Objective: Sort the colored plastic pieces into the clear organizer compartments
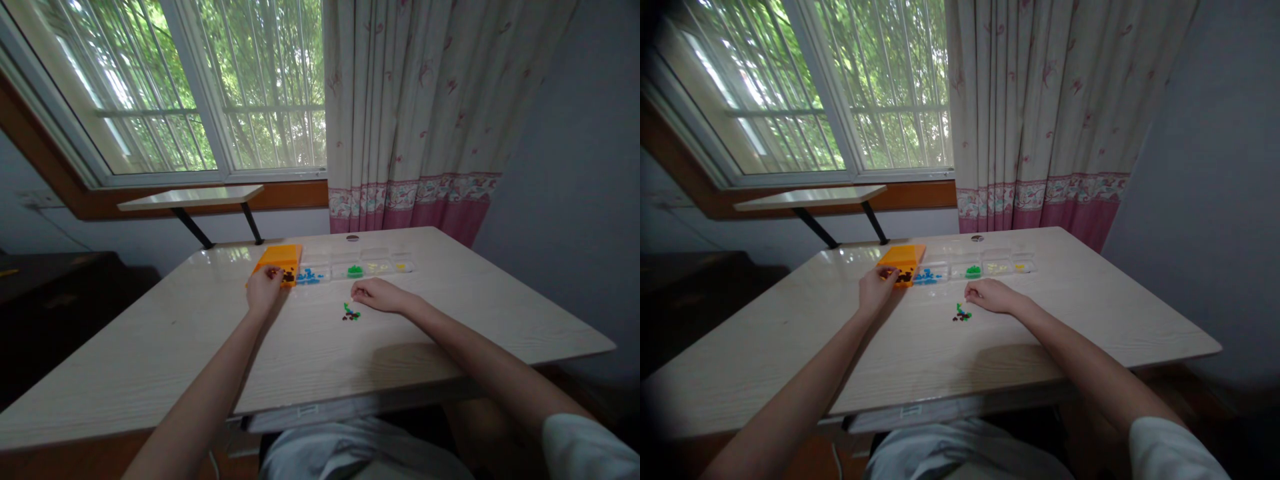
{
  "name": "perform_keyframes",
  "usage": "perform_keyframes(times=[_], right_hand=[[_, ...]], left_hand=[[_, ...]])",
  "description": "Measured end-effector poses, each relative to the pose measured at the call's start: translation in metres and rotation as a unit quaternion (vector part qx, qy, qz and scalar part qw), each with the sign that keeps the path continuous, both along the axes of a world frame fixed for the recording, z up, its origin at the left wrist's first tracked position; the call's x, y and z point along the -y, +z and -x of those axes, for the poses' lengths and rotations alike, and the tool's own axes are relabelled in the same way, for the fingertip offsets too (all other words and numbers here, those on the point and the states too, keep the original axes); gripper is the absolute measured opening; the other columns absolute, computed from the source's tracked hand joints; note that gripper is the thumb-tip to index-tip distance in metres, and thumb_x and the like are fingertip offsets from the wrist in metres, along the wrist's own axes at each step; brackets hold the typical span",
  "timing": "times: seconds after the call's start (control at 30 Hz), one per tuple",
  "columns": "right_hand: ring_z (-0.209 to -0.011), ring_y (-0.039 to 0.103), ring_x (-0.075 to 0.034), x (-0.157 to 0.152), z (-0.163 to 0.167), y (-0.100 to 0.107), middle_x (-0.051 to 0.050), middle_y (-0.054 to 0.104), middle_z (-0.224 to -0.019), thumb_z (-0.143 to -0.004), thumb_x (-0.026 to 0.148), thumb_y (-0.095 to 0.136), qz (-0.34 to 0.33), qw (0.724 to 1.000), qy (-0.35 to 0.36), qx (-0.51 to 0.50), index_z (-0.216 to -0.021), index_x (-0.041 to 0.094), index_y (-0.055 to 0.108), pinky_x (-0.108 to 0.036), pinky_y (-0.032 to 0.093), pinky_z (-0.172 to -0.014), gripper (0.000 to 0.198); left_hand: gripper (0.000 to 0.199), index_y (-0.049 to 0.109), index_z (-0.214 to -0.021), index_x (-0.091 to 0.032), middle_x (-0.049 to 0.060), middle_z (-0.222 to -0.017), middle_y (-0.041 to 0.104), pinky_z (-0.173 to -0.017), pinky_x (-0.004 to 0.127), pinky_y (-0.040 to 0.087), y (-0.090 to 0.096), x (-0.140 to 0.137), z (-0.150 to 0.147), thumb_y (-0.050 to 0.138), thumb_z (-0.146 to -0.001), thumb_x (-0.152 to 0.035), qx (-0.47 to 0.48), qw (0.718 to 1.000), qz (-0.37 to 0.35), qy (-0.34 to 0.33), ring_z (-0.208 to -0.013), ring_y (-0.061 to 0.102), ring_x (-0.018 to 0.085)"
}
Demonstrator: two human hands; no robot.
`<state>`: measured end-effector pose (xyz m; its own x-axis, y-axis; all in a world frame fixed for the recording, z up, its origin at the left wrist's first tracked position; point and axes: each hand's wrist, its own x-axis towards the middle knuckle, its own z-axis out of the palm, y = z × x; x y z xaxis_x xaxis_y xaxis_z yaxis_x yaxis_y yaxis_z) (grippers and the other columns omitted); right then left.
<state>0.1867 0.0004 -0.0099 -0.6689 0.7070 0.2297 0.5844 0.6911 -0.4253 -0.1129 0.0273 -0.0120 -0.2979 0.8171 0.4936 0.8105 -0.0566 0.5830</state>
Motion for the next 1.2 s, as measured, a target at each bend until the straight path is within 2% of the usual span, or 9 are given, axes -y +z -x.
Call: perform_keyframes(times=[0.07,0.17,0.3,0.37,0.5,0.8,1.03,1.2], right_hand=[[-0.063,0.051,-0.011,0.001,0.000,0.001,-0.002,0.058,-0.072,-0.082,0.023,0.048,-0.002,1.000,-0.006,-0.008,-0.086,0.015,0.058,-0.020,0.035,-0.058,0.013],[-0.062,0.051,-0.011,0.004,0.003,0.003,-0.002,0.058,-0.072,-0.084,0.025,0.047,-0.004,1.000,-0.014,-0.017,-0.086,0.015,0.056,-0.019,0.035,-0.058,0.014],[-0.065,0.052,-0.011,0.007,0.011,0.001,-0.002,0.059,-0.074,-0.084,0.026,0.046,-0.025,0.999,-0.016,-0.025,-0.088,0.016,0.055,-0.020,0.035,-0.059,0.014],[-0.068,0.053,-0.011,0.009,0.015,0.000,-0.002,0.060,-0.077,-0.085,0.027,0.046,-0.040,0.999,-0.019,-0.025,-0.090,0.017,0.055,-0.020,0.035,-0.061,0.015],[-0.069,0.054,-0.011,0.013,0.019,-0.001,-0.002,0.061,-0.078,-0.085,0.028,0.045,-0.060,0.998,-0.023,-0.018,-0.091,0.018,0.055,-0.020,0.035,-0.062,0.016],[-0.068,0.055,-0.011,0.018,0.023,-0.002,-0.001,0.061,-0.074,-0.085,0.029,0.046,-0.088,0.996,-0.031,-0.009,-0.091,0.017,0.057,-0.020,0.034,-0.060,0.017],[-0.066,0.053,-0.011,0.019,0.023,0.000,0.000,0.060,-0.071,-0.083,0.028,0.048,-0.087,0.995,-0.037,-0.025,-0.095,0.018,0.057,-0.019,0.033,-0.060,0.017],[-0.062,0.051,-0.010,0.020,0.024,0.000,0.001,0.058,-0.068,-0.081,0.025,0.050,-0.091,0.995,-0.040,-0.030,-0.091,0.018,0.058,-0.019,0.032,-0.058,0.014]], left_hand=[[0.023,0.064,-0.086,-0.014,0.004,-0.071,0.061,-0.058,0.027,0.039,0.001,0.002,-0.007,0.051,-0.075,-0.029,-0.009,0.999,-0.015,-0.036,-0.063,0.055,0.016],[0.020,0.064,-0.083,-0.015,0.002,-0.066,0.059,-0.055,0.023,0.038,0.002,0.011,-0.025,0.051,-0.075,-0.029,-0.036,0.988,-0.019,-0.148,-0.059,0.052,0.013],[0.017,0.065,-0.078,-0.016,0.001,-0.066,0.060,-0.054,0.021,0.036,0.002,0.031,-0.057,0.053,-0.075,-0.027,-0.097,0.937,0.010,-0.335,-0.056,0.048,0.010],[0.017,0.066,-0.078,-0.016,0.002,-0.067,0.060,-0.055,0.020,0.036,0.002,0.040,-0.070,0.055,-0.075,-0.029,-0.106,0.918,0.016,-0.381,-0.057,0.048,0.009],[0.018,0.066,-0.081,-0.016,0.002,-0.067,0.058,-0.054,0.020,0.034,0.002,0.048,-0.082,0.057,-0.074,-0.030,-0.109,0.911,0.012,-0.399,-0.058,0.047,0.009],[0.013,0.065,-0.076,-0.016,0.001,-0.064,0.056,-0.054,0.019,0.033,0.001,0.047,-0.080,0.056,-0.074,-0.025,-0.107,0.902,0.010,-0.418,-0.057,0.045,0.009],[0.012,0.064,-0.076,-0.016,0.001,-0.065,0.056,-0.053,0.020,0.034,-0.001,0.046,-0.081,0.057,-0.072,-0.026,-0.095,0.913,-0.003,-0.398,-0.056,0.046,0.009],[0.012,0.063,-0.076,-0.016,0.001,-0.066,0.056,-0.052,0.019,0.034,0.000,0.046,-0.081,0.057,-0.072,-0.026,-0.088,0.913,-0.005,-0.398,-0.055,0.045,0.008]])
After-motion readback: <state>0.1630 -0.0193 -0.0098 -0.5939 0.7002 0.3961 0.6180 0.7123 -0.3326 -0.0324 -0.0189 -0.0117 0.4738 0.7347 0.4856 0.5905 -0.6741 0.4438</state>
